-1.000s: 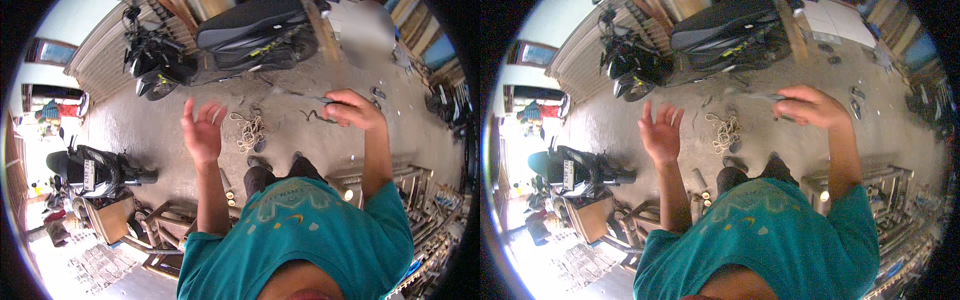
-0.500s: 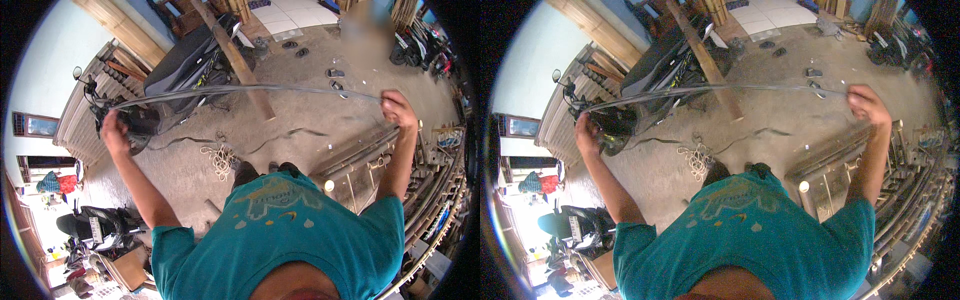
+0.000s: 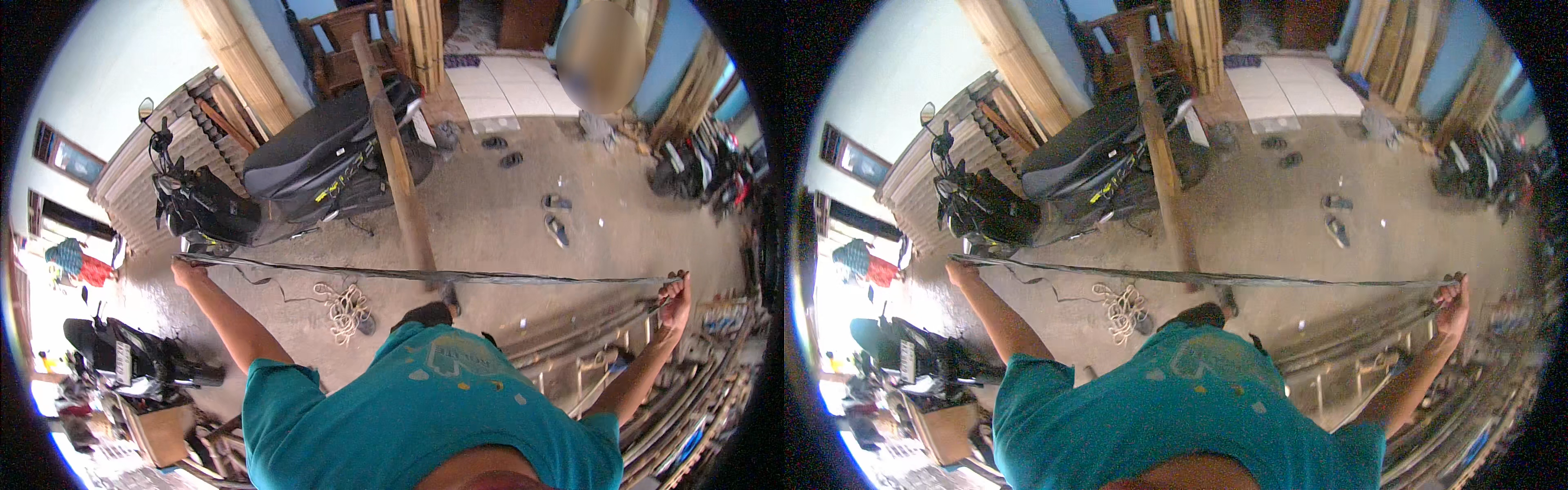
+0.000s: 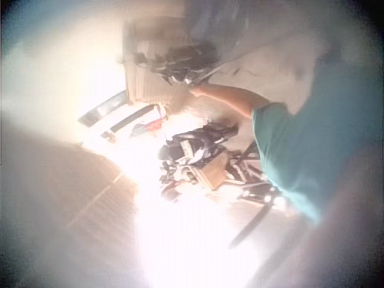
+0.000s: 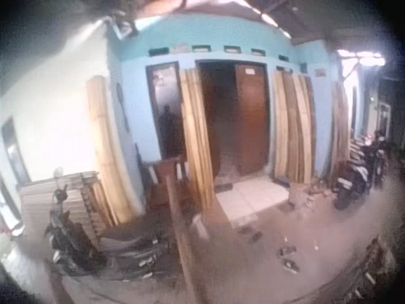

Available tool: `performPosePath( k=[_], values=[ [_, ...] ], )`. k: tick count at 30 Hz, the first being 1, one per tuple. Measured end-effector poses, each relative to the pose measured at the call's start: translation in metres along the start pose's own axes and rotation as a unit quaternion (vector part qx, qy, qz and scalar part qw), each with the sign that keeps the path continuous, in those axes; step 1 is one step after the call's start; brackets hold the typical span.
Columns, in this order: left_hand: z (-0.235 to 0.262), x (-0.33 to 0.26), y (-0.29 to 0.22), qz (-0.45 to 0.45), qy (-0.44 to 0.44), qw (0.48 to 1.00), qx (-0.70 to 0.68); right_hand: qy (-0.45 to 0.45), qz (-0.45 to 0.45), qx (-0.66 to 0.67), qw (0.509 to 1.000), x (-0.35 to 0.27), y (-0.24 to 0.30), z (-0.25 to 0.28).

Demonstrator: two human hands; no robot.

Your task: The person secures a long bamboo pole to a scooter seat using a rope. They wrap the rope around the pole and the scooter, then tie and tighten the knot to hold the pole in place.

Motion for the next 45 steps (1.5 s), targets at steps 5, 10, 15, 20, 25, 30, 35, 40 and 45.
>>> performPosePath(
  k=[5,10,15,20,25,30,35,40,45],
  values=[
    [-0.026,-0.056,0.091,0.069,-0.144,0.987,0.003,-0.01,-0.001,0.047,0.999,0.147,-0.007,-0.029],
    [0.005,-0.042,0.161,0.006,-0.209,0.978,0.013,0.105,-0.125,-0.084,0.983,0.268,-0.006,-0.126],
    [0.021,-0.03,0.154,-0.011,-0.319,0.948,-0.002,0.12,-0.051,-0.192,0.973,0.342,-0.026,-0.142],
    [0.052,-0.031,0.068,-0.16,-0.378,0.91,-0.051,0.202,-0.206,-0.438,0.851,0.487,-0.089,-0.121],
    [-0.122,-0.185,0.075,-0.214,-0.295,0.931,-0.018,0.307,0.141,-0.695,0.635,0.696,-0.181,-0.089],
    [-0.206,-0.334,0.073,-0.319,-0.191,0.922,0.108,0.266,0.036,-0.643,0.717,0.788,-0.27,-0.225],
    [-0.436,-0.492,0.218,-0.078,0.057,0.985,0.144,0.384,0.025,-0.378,0.842,0.864,-0.267,-0.344],
    [-0.573,-0.66,0.331,-0.135,0.593,0.742,0.282,0.548,0.068,-0.413,0.724,0.84,-0.283,-0.487],
    [-0.617,-0.641,0.338,-0.135,0.817,0.442,0.346,0.507,-0.117,-0.308,0.796,0.837,-0.341,-0.55]
  ],
)
Point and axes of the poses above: each hand's wrist, its own x-axis towards the middle knuckle, its own z-axis out of the back of the hand, y = z × x, the point moved 1 cm from there along x, towards the middle knuckle, and after that the axes turned 13 degrees about x, right-handed, at the moved point
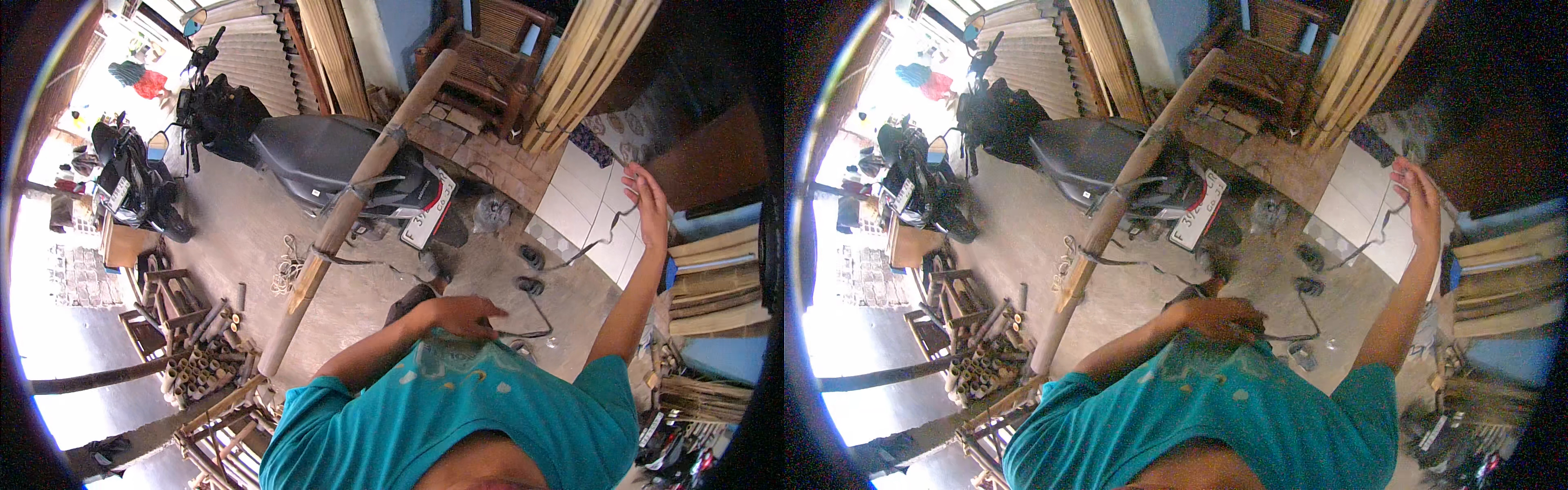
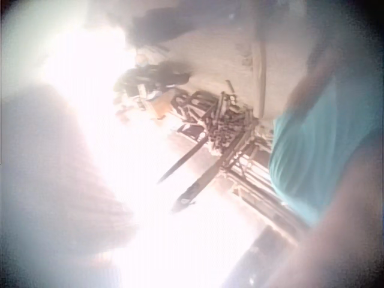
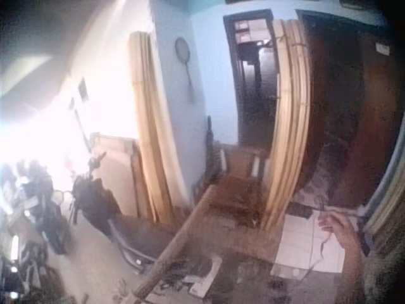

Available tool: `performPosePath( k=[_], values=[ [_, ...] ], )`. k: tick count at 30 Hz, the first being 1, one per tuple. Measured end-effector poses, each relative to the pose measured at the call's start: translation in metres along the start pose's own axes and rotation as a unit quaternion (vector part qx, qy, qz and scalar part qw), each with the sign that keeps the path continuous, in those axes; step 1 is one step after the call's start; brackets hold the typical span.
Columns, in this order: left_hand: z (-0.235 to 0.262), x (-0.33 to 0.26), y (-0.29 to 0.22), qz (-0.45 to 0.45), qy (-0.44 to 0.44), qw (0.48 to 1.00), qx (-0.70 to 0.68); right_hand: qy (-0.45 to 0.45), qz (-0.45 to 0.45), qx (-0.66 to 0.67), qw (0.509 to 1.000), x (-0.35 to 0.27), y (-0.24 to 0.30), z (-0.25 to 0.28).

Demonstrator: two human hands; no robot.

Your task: The person secures a long bamboo pole to a scooter seat using a rope. They wrap the rope around the pole and the scooter, then tie and tighten the knot to hold the pole in place.

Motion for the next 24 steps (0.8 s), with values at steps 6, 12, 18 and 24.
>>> performPosePath(
  k=[6,12,18,24],
  values=[
    [0.129,-0.036,0.077,0.147,-0.372,0.912,0.093,-0.067,-0.023,0.0,0.997,0.072,-0.015,-0.008],
    [0.234,-0.104,0.17,0.325,-0.577,0.739,0.124,-0.097,-0.086,-0.006,0.992,0.157,-0.096,-0.051],
    [0.261,-0.132,0.274,0.398,-0.546,0.732,0.087,0.054,-0.286,0.075,0.954,0.176,-0.234,-0.264],
    [0.271,-0.125,0.302,0.497,-0.4,0.76,0.126,0.207,-0.318,0.108,0.919,0.191,-0.317,-0.415]
  ],
)
Point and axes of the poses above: each hand's wrist, its own x-axis towards the middle knuckle, its own z-axis out of the back of the hand, y = z × x, the point moved 1 cm from there along x, towards the middle knuckle, and after that the axes turned 13 degrees about x, right-handed, at the moved point
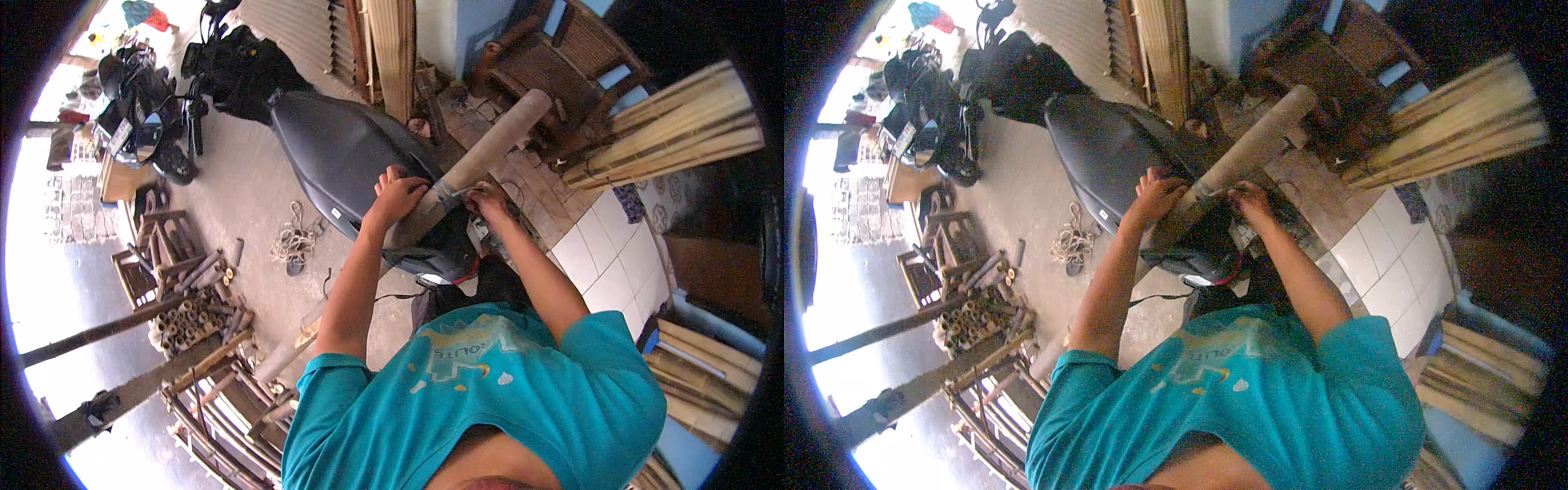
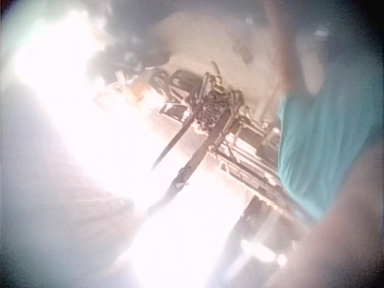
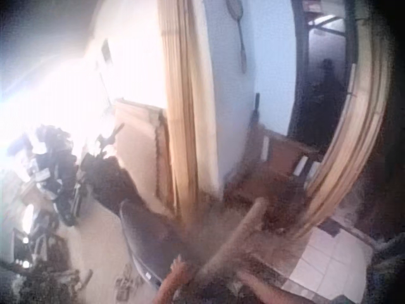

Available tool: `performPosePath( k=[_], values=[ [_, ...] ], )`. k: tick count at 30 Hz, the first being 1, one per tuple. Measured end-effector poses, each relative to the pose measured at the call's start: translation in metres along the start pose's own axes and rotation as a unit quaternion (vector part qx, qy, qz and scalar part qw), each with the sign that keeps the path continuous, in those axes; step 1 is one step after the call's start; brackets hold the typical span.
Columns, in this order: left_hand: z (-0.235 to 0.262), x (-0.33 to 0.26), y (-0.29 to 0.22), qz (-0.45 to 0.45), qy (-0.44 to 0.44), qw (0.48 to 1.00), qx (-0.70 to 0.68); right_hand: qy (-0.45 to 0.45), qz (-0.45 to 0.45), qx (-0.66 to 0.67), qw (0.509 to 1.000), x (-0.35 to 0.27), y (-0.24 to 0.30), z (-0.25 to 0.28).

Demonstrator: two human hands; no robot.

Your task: The person secures a long bamboo pole to a scooter seat using a rope. They wrap the rope around the pole and the scooter, then tie and tighten the knot to hold the pole in place.

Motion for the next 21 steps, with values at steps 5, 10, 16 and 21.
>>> performPosePath(
  k=[5,10,16,21],
  values=[
    [0.003,0.025,-0.003,-0.069,0.034,0.991,0.111,0.097,0.001,-0.135,0.986,0.057,-0.033,0.013],
    [-0.003,0.044,0.002,-0.084,0.129,0.969,0.191,0.18,-0.25,-0.009,0.951,0.018,0.023,-0.016],
    [0.014,0.064,-0.018,-0.037,0.271,0.943,0.187,0.175,-0.354,0.396,0.829,-0.003,-0.009,-0.025],
    [0.012,0.078,-0.028,-0.016,0.321,0.919,0.226,0.267,-0.396,0.361,0.801,0.012,-0.009,-0.008]
  ],
)
Point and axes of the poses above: each hand's wrist, its own x-axis towards the middle knuckle, its own z-axis out of the back of the hand, y = z × x, the point moved 1 cm from there along x, towards the middle knuckle, and after that the axes turned 13 degrees about x, right-handed, at the moved point
